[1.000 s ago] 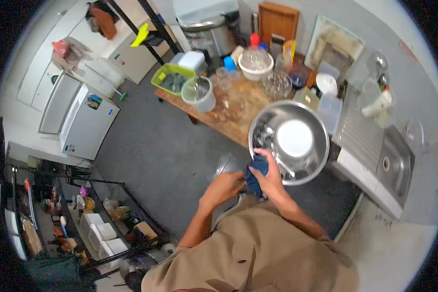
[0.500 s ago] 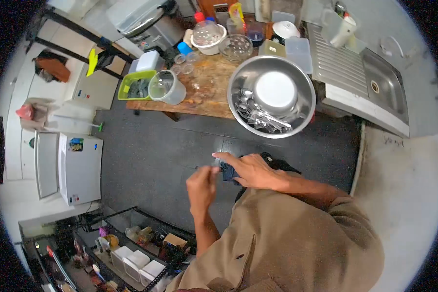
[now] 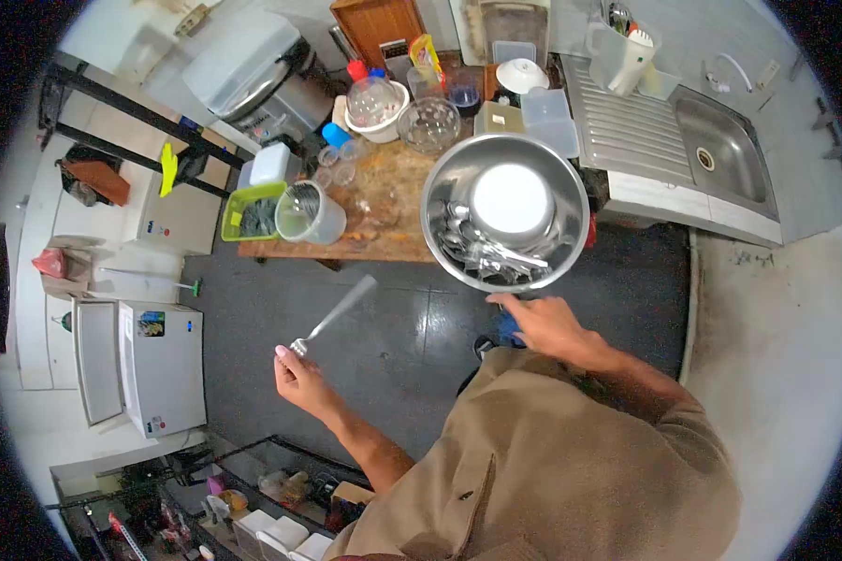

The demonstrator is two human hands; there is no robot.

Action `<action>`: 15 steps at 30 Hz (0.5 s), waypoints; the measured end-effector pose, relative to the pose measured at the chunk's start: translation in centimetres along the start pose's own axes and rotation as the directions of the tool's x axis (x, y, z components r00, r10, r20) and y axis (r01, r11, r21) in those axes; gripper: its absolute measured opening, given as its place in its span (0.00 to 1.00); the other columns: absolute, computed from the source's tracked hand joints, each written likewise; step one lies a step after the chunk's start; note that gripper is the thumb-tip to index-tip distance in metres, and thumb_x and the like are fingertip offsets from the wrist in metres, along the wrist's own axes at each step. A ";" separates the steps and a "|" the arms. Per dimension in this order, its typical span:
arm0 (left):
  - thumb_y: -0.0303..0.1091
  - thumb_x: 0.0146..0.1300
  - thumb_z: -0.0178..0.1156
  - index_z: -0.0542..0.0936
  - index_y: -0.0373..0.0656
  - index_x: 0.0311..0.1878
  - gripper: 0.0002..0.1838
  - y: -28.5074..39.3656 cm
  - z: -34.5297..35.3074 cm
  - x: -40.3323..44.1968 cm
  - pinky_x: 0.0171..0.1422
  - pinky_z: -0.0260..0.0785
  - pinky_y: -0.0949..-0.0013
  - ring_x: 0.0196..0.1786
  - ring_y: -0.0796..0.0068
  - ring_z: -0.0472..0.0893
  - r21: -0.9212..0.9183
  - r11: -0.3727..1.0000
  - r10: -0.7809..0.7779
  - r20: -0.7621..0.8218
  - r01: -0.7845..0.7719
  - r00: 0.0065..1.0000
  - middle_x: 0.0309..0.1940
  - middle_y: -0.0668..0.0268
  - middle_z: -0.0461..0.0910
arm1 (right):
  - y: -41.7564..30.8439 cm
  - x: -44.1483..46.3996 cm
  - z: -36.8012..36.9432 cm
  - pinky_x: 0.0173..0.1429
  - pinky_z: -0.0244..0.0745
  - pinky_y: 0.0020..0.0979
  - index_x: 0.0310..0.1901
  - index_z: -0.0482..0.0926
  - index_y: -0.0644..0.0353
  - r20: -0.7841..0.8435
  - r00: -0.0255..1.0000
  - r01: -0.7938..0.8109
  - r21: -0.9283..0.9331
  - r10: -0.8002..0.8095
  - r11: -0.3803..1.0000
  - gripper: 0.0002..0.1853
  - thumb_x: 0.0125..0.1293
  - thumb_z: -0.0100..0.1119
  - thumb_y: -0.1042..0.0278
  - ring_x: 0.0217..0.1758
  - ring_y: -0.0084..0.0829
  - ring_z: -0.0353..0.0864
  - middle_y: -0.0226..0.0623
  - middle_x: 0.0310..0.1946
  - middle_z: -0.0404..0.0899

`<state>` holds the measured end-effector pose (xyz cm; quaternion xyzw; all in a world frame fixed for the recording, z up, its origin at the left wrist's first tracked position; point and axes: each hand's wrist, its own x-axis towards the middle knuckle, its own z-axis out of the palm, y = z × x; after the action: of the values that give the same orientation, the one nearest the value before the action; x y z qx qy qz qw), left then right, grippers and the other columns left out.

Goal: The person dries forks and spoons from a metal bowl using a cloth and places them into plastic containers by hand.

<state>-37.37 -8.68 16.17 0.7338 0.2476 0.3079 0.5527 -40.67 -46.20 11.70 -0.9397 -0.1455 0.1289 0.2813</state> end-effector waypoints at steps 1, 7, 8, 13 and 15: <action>0.42 0.82 0.56 0.78 0.42 0.30 0.21 0.3 0.9 0.5 0.25 0.47 0.75 0.22 0.90 0.58 0.034 0.998 0.044 0.007 -0.044 0.999 0.20 0.80 0.62 | 1.0 0.2 -0.1 0.40 0.77 0.51 0.72 0.68 0.45 -0.080 0.997 0.003 0.038 0.000 0.999 0.39 0.59 0.73 0.72 0.36 0.55 0.86 0.44 0.31 0.86; 0.42 0.81 0.57 0.80 0.36 0.32 0.21 -1.7 9.3 -0.4 0.31 0.60 0.66 0.26 0.77 0.64 0.272 0.928 0.125 0.417 -0.255 0.900 0.21 0.71 0.69 | 3.6 2.2 -3.3 0.37 0.78 0.53 0.73 0.66 0.49 -0.329 0.944 0.032 0.104 0.004 0.994 0.43 0.57 0.76 0.75 0.34 0.57 0.85 0.50 0.27 0.82; 0.42 0.80 0.57 0.81 0.35 0.33 0.20 -1.9 11.2 -1.3 0.32 0.63 0.64 0.26 0.75 0.66 0.258 0.925 0.128 0.478 -0.279 0.869 0.21 0.66 0.71 | 3.8 2.5 -4.0 0.39 0.76 0.51 0.74 0.66 0.49 -0.321 0.946 -0.008 0.126 0.048 0.992 0.44 0.56 0.76 0.77 0.36 0.57 0.85 0.50 0.31 0.83; 0.46 0.76 0.60 0.82 0.32 0.38 0.22 -6.3 20.1 -6.4 0.37 0.71 0.50 0.30 0.42 0.82 0.247 0.864 0.105 0.763 -0.438 0.638 0.27 0.42 0.80 | 6.4 2.5 -5.2 0.45 0.78 0.52 0.75 0.66 0.48 -0.325 0.940 -0.051 0.158 0.101 0.986 0.45 0.56 0.75 0.79 0.44 0.61 0.84 0.55 0.42 0.85; 0.45 0.77 0.59 0.81 0.34 0.38 0.20 -6.8 22.7 -8.3 0.40 0.71 0.42 0.39 0.33 0.82 0.313 0.852 -0.015 0.815 -0.419 0.579 0.32 0.40 0.82 | 7.5 2.2 -5.6 0.47 0.79 0.54 0.76 0.65 0.48 -0.313 0.943 -0.054 0.199 0.115 0.979 0.44 0.57 0.73 0.77 0.45 0.63 0.84 0.58 0.45 0.86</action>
<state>-26.75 -27.66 3.61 0.9277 -0.0447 -0.0575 0.3660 -35.35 -54.22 11.63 -0.9228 -0.0441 -0.0014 0.3827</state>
